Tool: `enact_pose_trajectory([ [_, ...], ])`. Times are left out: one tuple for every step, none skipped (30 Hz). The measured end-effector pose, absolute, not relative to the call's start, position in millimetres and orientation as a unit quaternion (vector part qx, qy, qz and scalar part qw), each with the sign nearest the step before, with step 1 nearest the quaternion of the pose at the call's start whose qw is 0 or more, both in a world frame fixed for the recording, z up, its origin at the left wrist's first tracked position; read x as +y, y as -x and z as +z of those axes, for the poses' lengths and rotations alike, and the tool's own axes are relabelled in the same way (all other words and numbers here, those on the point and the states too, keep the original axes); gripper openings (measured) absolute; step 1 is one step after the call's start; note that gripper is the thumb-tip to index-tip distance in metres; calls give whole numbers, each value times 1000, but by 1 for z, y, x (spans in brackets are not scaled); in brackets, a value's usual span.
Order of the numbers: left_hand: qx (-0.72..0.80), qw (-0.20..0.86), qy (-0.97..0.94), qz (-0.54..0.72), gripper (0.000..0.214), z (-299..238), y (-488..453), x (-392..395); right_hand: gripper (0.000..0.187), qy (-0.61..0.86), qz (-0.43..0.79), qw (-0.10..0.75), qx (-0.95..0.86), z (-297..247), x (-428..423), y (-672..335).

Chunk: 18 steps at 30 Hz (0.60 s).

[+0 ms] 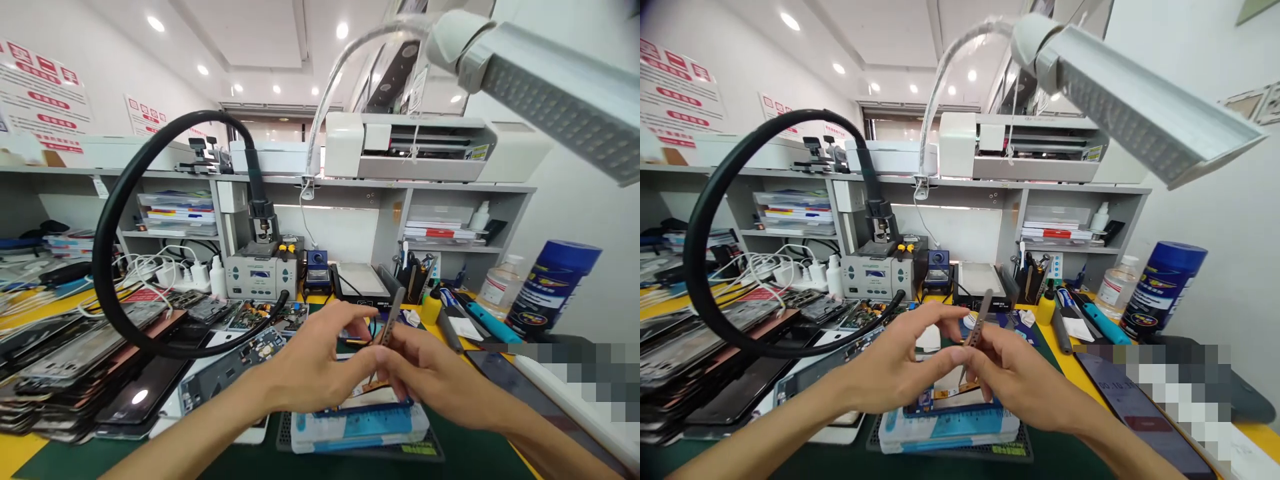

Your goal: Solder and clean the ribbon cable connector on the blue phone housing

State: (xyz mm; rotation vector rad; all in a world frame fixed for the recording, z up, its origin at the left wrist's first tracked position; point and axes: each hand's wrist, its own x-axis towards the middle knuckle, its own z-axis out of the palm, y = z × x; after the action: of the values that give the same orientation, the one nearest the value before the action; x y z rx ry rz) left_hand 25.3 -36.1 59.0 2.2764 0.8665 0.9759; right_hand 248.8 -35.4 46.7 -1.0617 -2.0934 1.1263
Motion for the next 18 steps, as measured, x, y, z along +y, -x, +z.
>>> enact_pose_trajectory([
  [329, 250, -843, 343, 48, 56, -17, -36, 40, 401, 425, 262, -768, 45, -35, -249],
  [339, 238, -855, 313, 50, 53, -9, -36, 39, 409, 434, 257, -760, 41, -36, -248],
  [349, 218, -868, 276, 51, 48, -2, -36, 39, 415, 443, 255, -753, 38, -36, -247],
  [353, 201, -883, 236, 55, 44, 4, -36, 39, 421, 449, 256, -745, 33, -37, -246],
  [359, 183, -893, 199, 59, 39, 9, -37, 40, 429, 455, 263, -735, 28, -38, -245],
  [363, 169, -900, 169, 63, 34, 12, -37, 42, 436, 458, 275, -724, 23, -40, -244],
  [368, 159, -904, 147, 66, 30, 14, -37, 43, 444, 461, 287, -713, 18, -42, -243],
  [372, 154, -906, 132, 67, 27, 15, -36, 45, 452, 458, 298, -705, 14, -44, -243],
  [376, 154, -906, 124, 66, 24, 16, -36, 45, 458, 451, 308, -701, 10, -45, -243],
  [378, 156, -905, 119, 64, 23, 16, -35, 46, 463, 440, 318, -701, 7, -47, -243],
  [380, 160, -904, 114, 62, 23, 15, -35, 47, 464, 429, 328, -702, 4, -47, -244],
  [380, 164, -904, 108, 59, 23, 15, -34, 47, 464, 417, 339, -704, 3, -47, -244],
  [379, 168, -904, 102, 57, 23, 15, -33, 47, 464, 407, 349, -705, 3, -46, -243],
  [379, 170, -905, 95, 57, 24, 16, -33, 48, 463, 402, 358, -704, 2, -44, -242],
  [379, 169, -905, 92, 57, 24, 16, -32, 50, 462, 402, 363, -703, 2, -42, -240],
  [377, 167, -907, 90, 58, 23, 16, -32, 51, 461, 401, 363, -703, 2, -40, -238],
  [377, 163, -907, 91, 58, 22, 17, -31, 52, 461, 401, 363, -704, 1, -37, -236],
  [377, 157, -908, 96, 60, 20, 17, -31, 53, 460, 401, 360, -706, 0, -36, -234],
])
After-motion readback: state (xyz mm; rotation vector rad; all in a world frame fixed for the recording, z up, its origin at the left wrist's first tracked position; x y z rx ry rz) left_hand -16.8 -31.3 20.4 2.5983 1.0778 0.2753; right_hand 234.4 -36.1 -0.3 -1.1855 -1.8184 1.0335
